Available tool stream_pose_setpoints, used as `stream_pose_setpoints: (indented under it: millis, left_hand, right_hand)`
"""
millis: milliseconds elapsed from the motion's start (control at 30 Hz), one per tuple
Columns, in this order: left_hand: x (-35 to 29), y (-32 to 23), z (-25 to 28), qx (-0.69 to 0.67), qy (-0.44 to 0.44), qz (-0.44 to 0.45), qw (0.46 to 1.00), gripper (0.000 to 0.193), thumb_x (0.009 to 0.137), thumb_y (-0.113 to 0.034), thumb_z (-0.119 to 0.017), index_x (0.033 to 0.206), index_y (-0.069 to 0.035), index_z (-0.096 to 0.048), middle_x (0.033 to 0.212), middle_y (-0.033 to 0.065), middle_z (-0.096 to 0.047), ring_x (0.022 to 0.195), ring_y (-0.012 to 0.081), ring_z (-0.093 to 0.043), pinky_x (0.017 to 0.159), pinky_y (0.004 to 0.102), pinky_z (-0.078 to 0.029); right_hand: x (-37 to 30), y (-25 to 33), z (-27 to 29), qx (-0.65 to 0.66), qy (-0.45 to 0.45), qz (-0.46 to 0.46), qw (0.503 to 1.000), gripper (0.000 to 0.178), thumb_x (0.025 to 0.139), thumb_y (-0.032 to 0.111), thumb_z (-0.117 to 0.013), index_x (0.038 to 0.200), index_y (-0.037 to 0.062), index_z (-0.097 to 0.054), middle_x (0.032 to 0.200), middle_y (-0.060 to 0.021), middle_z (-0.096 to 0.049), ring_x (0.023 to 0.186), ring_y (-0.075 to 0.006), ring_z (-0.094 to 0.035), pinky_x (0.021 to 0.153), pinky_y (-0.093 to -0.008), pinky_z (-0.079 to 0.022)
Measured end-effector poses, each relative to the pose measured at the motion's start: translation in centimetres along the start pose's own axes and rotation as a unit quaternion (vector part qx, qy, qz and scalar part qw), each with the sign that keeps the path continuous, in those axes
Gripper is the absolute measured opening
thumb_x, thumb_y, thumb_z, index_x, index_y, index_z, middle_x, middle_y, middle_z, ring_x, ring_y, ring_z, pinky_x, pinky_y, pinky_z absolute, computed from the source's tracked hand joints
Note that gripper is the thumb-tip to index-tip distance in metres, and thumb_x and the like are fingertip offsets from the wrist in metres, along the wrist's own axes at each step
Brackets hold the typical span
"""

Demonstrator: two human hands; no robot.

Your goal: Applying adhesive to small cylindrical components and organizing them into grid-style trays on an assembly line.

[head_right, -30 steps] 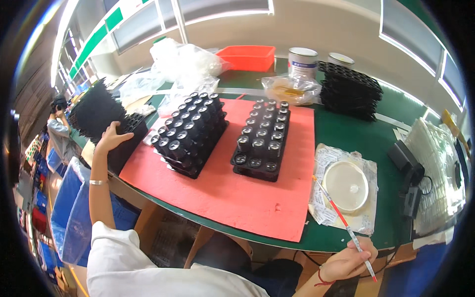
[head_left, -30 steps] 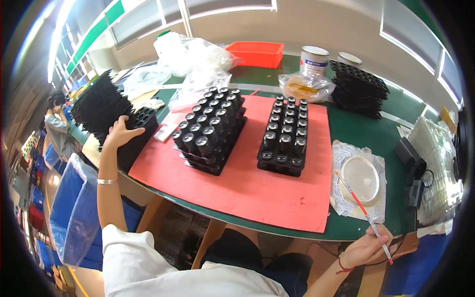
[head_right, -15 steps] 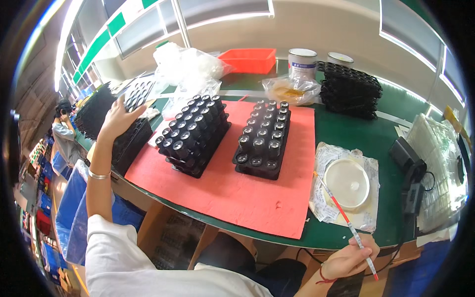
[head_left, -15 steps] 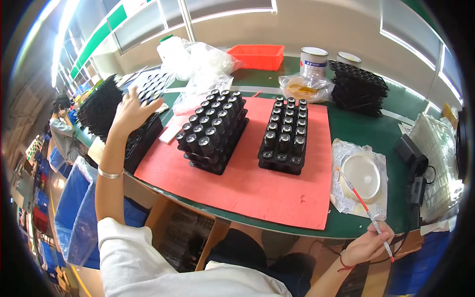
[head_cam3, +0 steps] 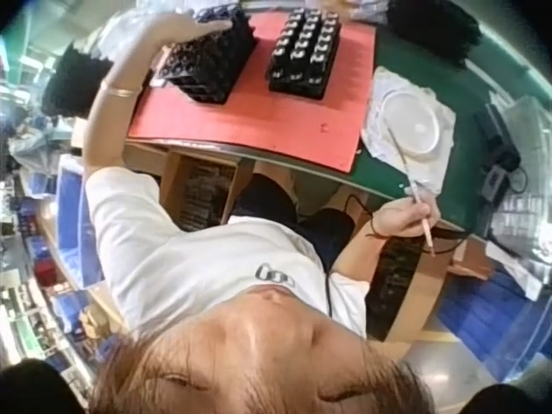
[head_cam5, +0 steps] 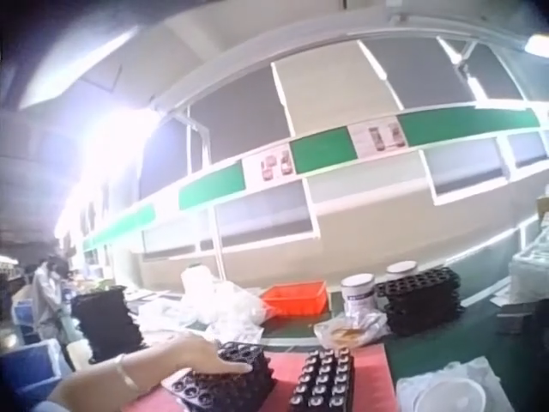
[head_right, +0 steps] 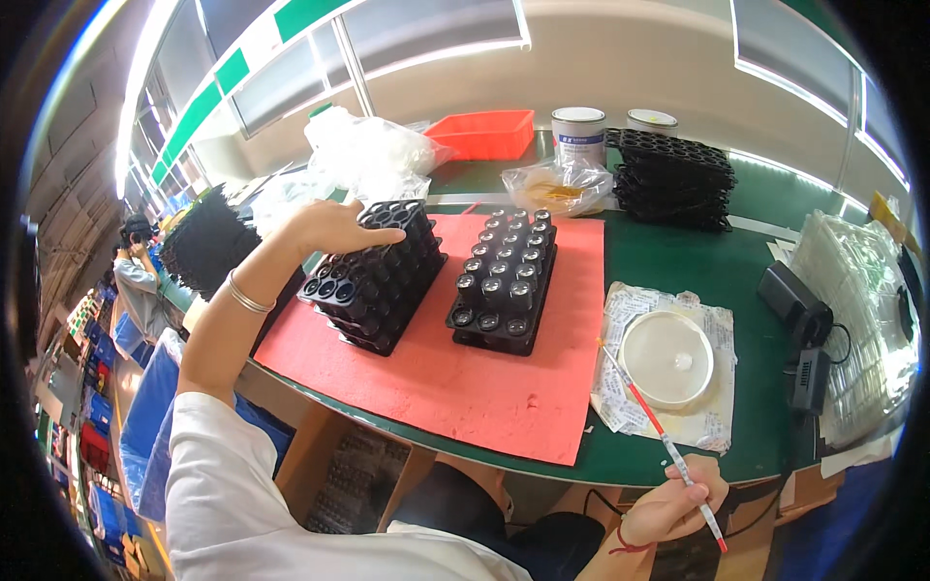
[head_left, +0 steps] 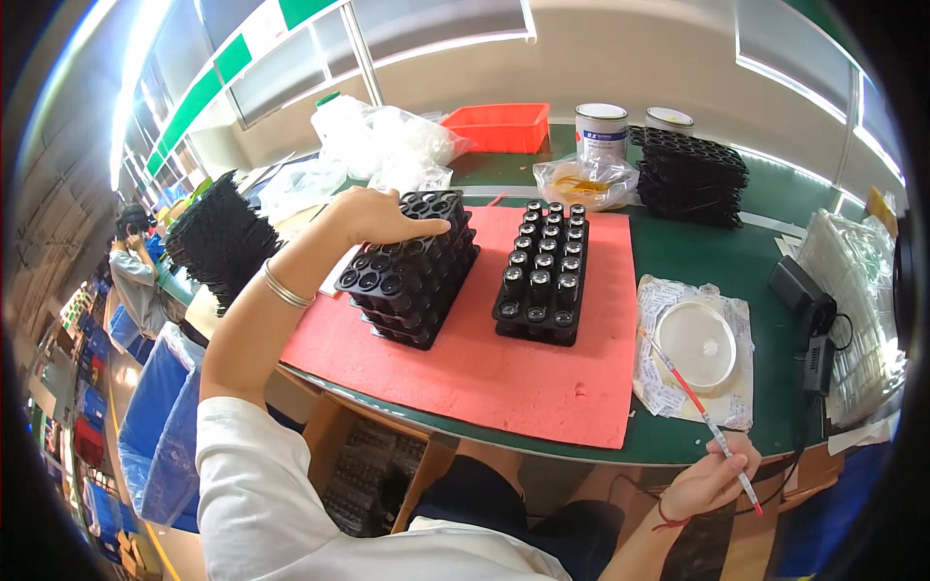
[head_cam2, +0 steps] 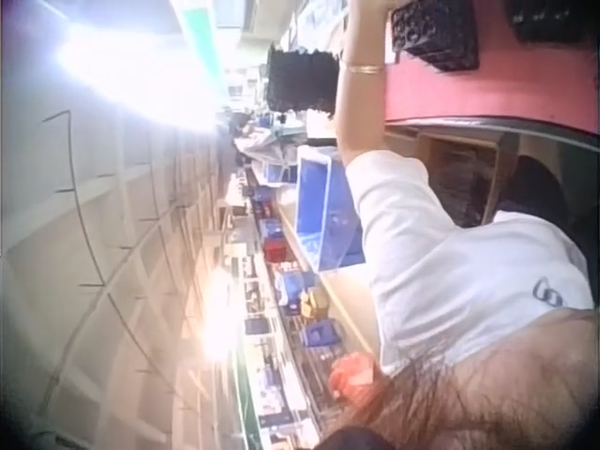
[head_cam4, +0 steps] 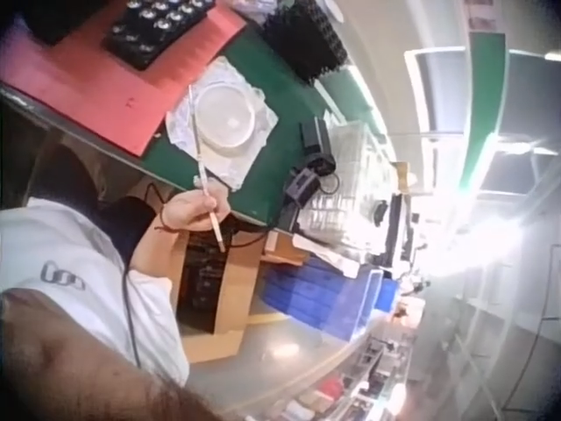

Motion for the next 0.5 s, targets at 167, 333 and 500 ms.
stream_pose_setpoints:
  millis: [167, 333, 500]
  left_hand:
    - [1.0, 0.0, -0.6, -0.016, -0.014, -0.019, 1.0, 0.096, 0.068, -0.077, -0.043, 0.117, 0.006, -0.048, 0.103, 0.0283, -0.058, 0.1, 0.0376, -0.057, 0.089, 0.0396, -0.041]
    - [1.0, -0.6, -0.4, -0.031, -0.009, -0.03, 0.999, 0.099, 0.063, -0.075, -0.047, 0.112, 0.011, -0.051, 0.101, 0.0282, -0.059, 0.096, 0.0372, -0.059, 0.087, 0.0369, -0.045]
    - [1.2, -0.4, -0.2, -0.024, -0.025, -0.038, 0.999, 0.095, 0.062, -0.075, -0.048, 0.103, 0.011, -0.058, 0.095, 0.0275, -0.061, 0.09, 0.0367, -0.061, 0.082, 0.0366, -0.047]
  right_hand:
    - [0.0, 0.3, -0.2, -0.027, 0.014, 0.021, 0.999, 0.029, 0.095, 0.026, -0.036, 0.075, 0.0041, -0.036, 0.066, -0.0065, -0.037, 0.06, -0.014, -0.036, 0.057, -0.0282, -0.028]
    - [0.0, 0.1, -0.1, -0.033, 0.025, 0.027, 0.999, 0.027, 0.095, 0.024, -0.035, 0.076, 0.0039, -0.036, 0.066, -0.0069, -0.037, 0.06, -0.0139, -0.036, 0.056, -0.028, -0.027]
    - [-0.1, 0.1, -0.1, -0.045, 0.025, 0.031, 0.998, 0.026, 0.095, 0.023, -0.034, 0.077, 0.0038, -0.036, 0.067, -0.0067, -0.037, 0.06, -0.0136, -0.036, 0.056, -0.0278, -0.027]
Point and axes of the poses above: each hand's wrist, its own x-axis towards the middle knuckle, its own z-axis out of the back of the hand, y = z × x, the point moved 6 cm from there along x, towards the middle knuckle
